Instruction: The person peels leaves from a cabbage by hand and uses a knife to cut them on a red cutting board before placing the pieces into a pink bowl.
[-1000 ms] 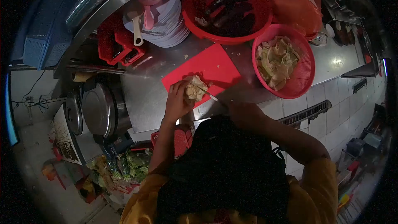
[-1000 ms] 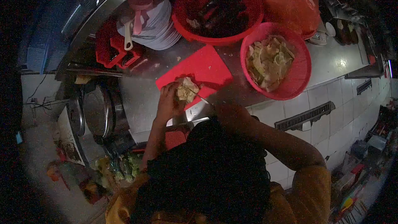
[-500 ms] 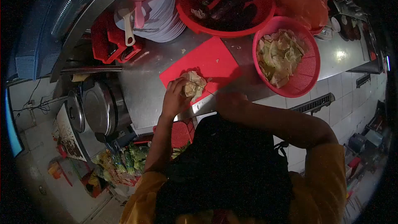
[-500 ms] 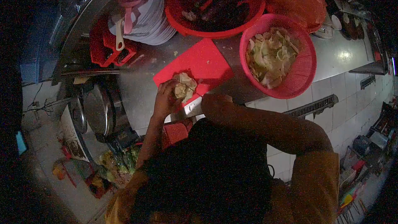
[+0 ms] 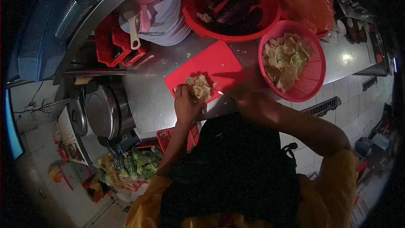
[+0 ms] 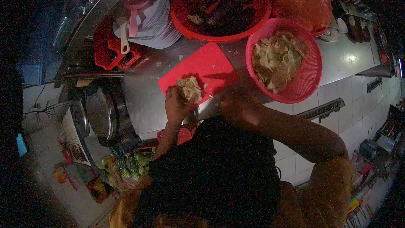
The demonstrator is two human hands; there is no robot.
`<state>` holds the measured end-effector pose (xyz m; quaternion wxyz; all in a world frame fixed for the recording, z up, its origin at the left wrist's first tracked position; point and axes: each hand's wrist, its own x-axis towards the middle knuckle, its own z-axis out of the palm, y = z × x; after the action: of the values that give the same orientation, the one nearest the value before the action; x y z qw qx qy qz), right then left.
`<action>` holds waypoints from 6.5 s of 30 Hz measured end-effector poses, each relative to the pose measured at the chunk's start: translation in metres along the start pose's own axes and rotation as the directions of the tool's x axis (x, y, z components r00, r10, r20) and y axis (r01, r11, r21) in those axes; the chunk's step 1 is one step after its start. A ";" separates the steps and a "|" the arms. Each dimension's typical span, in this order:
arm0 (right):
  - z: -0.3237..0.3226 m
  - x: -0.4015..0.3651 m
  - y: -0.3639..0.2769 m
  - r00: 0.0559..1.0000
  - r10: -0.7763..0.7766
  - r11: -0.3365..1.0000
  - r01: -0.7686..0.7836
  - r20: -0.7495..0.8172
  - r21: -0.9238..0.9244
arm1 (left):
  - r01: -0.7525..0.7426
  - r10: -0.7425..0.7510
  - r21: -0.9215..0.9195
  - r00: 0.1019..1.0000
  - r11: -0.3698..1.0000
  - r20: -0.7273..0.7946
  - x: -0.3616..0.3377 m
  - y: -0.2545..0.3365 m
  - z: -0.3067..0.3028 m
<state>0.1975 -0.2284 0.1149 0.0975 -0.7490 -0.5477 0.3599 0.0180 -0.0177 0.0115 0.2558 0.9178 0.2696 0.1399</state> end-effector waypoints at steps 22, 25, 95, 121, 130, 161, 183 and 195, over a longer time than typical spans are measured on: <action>0.044 0.058 -0.024 0.956 0.242 0.959 -0.262 0.163 0.112 | -0.060 0.070 -0.101 0.992 0.993 0.105 0.001 -0.012 -0.007; 0.078 0.062 0.001 0.970 0.229 0.968 -0.235 0.079 0.086 | -0.037 0.041 -0.041 0.995 0.998 0.093 0.002 -0.006 -0.006; -0.046 0.078 -0.037 0.786 -0.227 0.489 0.603 -0.575 0.631 | 0.078 -0.195 -0.864 0.981 0.497 -0.024 0.039 0.079 -0.089; -0.043 0.100 -0.019 0.830 -0.275 0.895 0.406 -0.484 0.186 | 0.198 -0.392 -0.788 0.918 0.582 -0.059 0.047 0.067 -0.054; -0.053 0.100 -0.020 0.797 -0.354 0.854 0.489 -0.489 0.179 | 0.346 -0.237 -0.930 0.900 -0.125 0.366 0.034 0.009 -0.042; 0.066 0.138 0.064 0.606 -0.328 0.941 0.276 -0.724 -0.196 | -0.159 0.160 0.131 0.987 0.979 0.000 0.022 0.001 0.007; -0.046 -0.012 0.033 0.555 0.015 0.991 0.100 -0.832 0.085 | 0.091 -0.084 -0.130 0.995 0.987 0.056 0.046 0.018 0.045; 0.058 0.086 0.073 0.832 0.061 0.997 -0.071 -0.551 0.003 | 0.059 -0.120 -0.436 0.986 0.898 -0.113 0.025 0.013 -0.025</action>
<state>0.2273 -0.1942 -0.0036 0.2317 -0.8401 -0.4736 0.1276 0.0338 -0.0030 0.0424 0.4392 0.8134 0.2909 0.2468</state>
